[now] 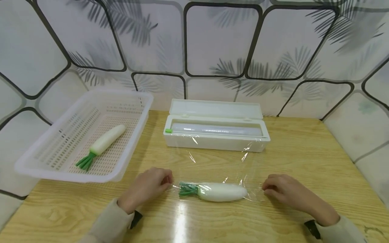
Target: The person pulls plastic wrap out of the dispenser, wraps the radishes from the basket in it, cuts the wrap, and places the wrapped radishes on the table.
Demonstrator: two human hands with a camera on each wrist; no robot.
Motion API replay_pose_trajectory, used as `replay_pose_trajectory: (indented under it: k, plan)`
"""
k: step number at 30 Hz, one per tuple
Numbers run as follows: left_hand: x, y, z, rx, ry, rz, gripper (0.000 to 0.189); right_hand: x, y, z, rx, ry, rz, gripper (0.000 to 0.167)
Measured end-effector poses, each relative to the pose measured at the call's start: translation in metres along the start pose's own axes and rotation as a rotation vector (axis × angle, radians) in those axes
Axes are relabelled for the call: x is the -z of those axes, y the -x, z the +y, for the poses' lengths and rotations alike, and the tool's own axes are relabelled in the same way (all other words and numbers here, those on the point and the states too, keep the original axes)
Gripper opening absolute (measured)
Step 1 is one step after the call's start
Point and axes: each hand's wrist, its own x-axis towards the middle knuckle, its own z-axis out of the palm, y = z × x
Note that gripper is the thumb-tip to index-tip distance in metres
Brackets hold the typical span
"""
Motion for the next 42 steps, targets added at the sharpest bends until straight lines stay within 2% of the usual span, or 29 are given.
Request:
replay_pose_trajectory:
  k: [3,7,11,13,17,18,20,21,25,28,31,32,35,42]
  plan:
    - [-0.001,0.0,0.0,-0.016,-0.022,0.01,0.016,0.0,0.001,0.0,0.025,0.012,0.022,0.013]
    - [0.002,0.003,-0.001,-0.029,-0.012,0.022,0.015,0.004,0.001,-0.002,0.017,0.028,0.045,0.014]
    - [0.007,0.006,-0.001,-0.029,0.007,0.1,0.017,0.009,0.0,-0.005,0.022,0.046,0.11,0.017]
    - [0.009,0.007,0.0,-0.052,0.001,0.141,0.015,0.012,-0.002,-0.008,0.03,0.056,0.141,0.019]
    - [0.01,0.009,0.004,-0.154,-0.044,0.177,0.009,0.012,-0.005,-0.014,0.085,0.057,0.224,0.025]
    - [0.01,0.009,0.005,-0.19,-0.066,0.187,0.008,0.01,-0.006,-0.016,0.112,0.057,0.255,0.024]
    - [0.008,0.01,0.008,-0.274,-0.117,0.217,0.008,0.006,-0.009,-0.02,0.185,0.061,0.323,0.008]
    - [0.007,0.01,0.008,-0.316,-0.142,0.237,0.009,0.003,-0.011,-0.023,0.212,0.068,0.349,0.007]
    - [0.002,0.01,0.013,-0.473,-0.226,0.289,0.017,-0.008,-0.018,-0.037,0.301,0.168,0.43,0.048]
    - [-0.003,0.01,0.016,-0.539,-0.268,0.278,0.023,-0.017,-0.02,-0.048,0.327,0.233,0.427,0.049]
    - [-0.008,0.011,0.019,-0.553,-0.31,0.254,0.03,-0.024,-0.021,-0.056,0.355,0.26,0.388,0.026]
    - [-0.009,0.012,0.02,-0.548,-0.324,0.243,0.031,-0.026,-0.021,-0.058,0.363,0.268,0.374,0.027]
    - [-0.011,0.013,0.023,-0.521,-0.353,0.216,0.033,-0.029,-0.021,-0.063,0.365,0.303,0.346,0.045]
    - [-0.014,0.013,0.026,-0.497,-0.39,0.197,0.035,-0.03,-0.02,-0.067,0.327,0.331,0.321,0.05]
